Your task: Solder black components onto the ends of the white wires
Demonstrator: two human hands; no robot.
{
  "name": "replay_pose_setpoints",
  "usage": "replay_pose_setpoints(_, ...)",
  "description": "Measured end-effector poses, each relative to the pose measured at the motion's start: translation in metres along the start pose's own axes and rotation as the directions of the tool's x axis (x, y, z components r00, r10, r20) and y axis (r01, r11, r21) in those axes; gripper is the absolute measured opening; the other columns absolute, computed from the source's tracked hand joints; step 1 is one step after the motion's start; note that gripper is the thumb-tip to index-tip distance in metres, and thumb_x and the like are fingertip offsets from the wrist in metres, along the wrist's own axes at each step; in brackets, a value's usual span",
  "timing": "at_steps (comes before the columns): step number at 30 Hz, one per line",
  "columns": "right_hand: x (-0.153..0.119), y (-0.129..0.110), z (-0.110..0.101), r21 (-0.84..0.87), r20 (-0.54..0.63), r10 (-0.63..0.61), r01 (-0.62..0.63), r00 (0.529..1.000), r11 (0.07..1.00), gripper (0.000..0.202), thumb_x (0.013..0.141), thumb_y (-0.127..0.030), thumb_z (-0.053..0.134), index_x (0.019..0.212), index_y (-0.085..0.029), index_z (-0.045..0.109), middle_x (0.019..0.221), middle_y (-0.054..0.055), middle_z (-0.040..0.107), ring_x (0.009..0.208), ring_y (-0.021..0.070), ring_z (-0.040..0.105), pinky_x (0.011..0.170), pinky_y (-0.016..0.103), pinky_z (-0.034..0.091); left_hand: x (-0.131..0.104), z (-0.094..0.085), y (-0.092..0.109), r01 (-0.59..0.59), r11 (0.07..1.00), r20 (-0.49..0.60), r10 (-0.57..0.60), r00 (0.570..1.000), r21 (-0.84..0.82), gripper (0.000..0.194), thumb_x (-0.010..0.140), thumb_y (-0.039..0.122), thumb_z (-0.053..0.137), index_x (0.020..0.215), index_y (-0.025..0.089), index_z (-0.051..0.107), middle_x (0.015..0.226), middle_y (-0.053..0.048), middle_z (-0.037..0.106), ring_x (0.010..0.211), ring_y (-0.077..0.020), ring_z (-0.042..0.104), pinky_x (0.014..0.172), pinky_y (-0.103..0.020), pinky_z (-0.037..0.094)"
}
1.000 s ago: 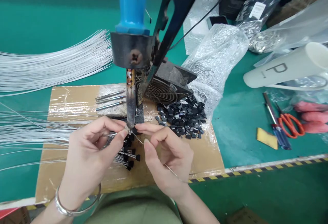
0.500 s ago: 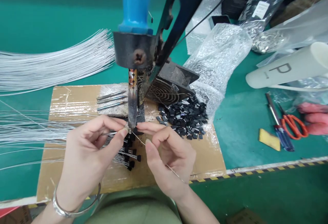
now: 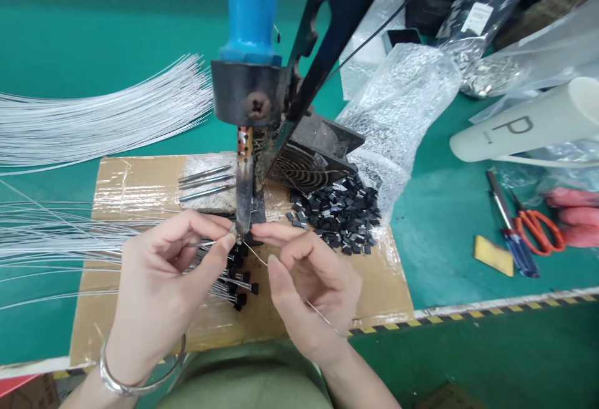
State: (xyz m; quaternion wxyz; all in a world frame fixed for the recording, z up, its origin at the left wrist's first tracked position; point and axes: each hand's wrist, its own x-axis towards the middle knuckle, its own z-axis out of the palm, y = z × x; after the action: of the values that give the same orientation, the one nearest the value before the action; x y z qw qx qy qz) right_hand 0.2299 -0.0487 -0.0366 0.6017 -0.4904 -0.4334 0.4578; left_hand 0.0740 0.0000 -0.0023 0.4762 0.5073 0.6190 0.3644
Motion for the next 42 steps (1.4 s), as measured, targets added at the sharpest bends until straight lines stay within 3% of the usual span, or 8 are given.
replay_pose_setpoints(6, -0.0001, 0.0013, -0.0012, 0.014, 0.013, 0.003, -0.004, 1.0, 1.0, 0.023, 0.094, -0.002, 0.069, 0.088, -0.024, 0.066, 0.126, 0.006, 0.081, 0.116, 0.0213, 0.078, 0.108, 0.038, 0.061, 0.0016, -0.0021, -0.0012, -0.021, 0.999, 0.001, 0.021, 1.0, 0.034, 0.007, 0.081, 0.021, 0.082, 0.077, 0.026, 0.079, 0.088, 0.002, 0.081, 0.068, -0.0117, 0.064, 0.054, -0.021, 0.046)
replay_pose_setpoints(35, 0.0007, -0.0019, 0.0026, -0.085, -0.021, -0.012, 0.011, 1.0, 0.996, 0.022, 0.094, -0.006, 0.07, 0.085, -0.025, 0.063, 0.12, 0.007, 0.084, 0.11, 0.0221, 0.081, 0.104, 0.039, 0.064, -0.0029, 0.0, 0.0019, -0.015, 1.0, -0.033, 0.016, 0.999, 0.024, 0.009, 0.08, 0.02, 0.082, 0.075, 0.027, 0.078, 0.087, 0.004, 0.08, 0.065, -0.0107, 0.062, 0.054, -0.022, 0.043)
replay_pose_setpoints(42, 0.0005, -0.001, 0.0024, -0.087, -0.02, -0.009, 0.007, 1.0, 0.996, 0.022, 0.094, -0.007, 0.069, 0.084, -0.025, 0.063, 0.12, 0.008, 0.084, 0.11, 0.0226, 0.08, 0.103, 0.04, 0.064, -0.0004, -0.0026, -0.0008, -0.025, 0.998, -0.005, 0.025, 1.0, 0.052, 0.008, 0.08, 0.02, 0.082, 0.076, 0.026, 0.078, 0.086, 0.002, 0.08, 0.068, -0.0118, 0.066, 0.059, -0.021, 0.05)
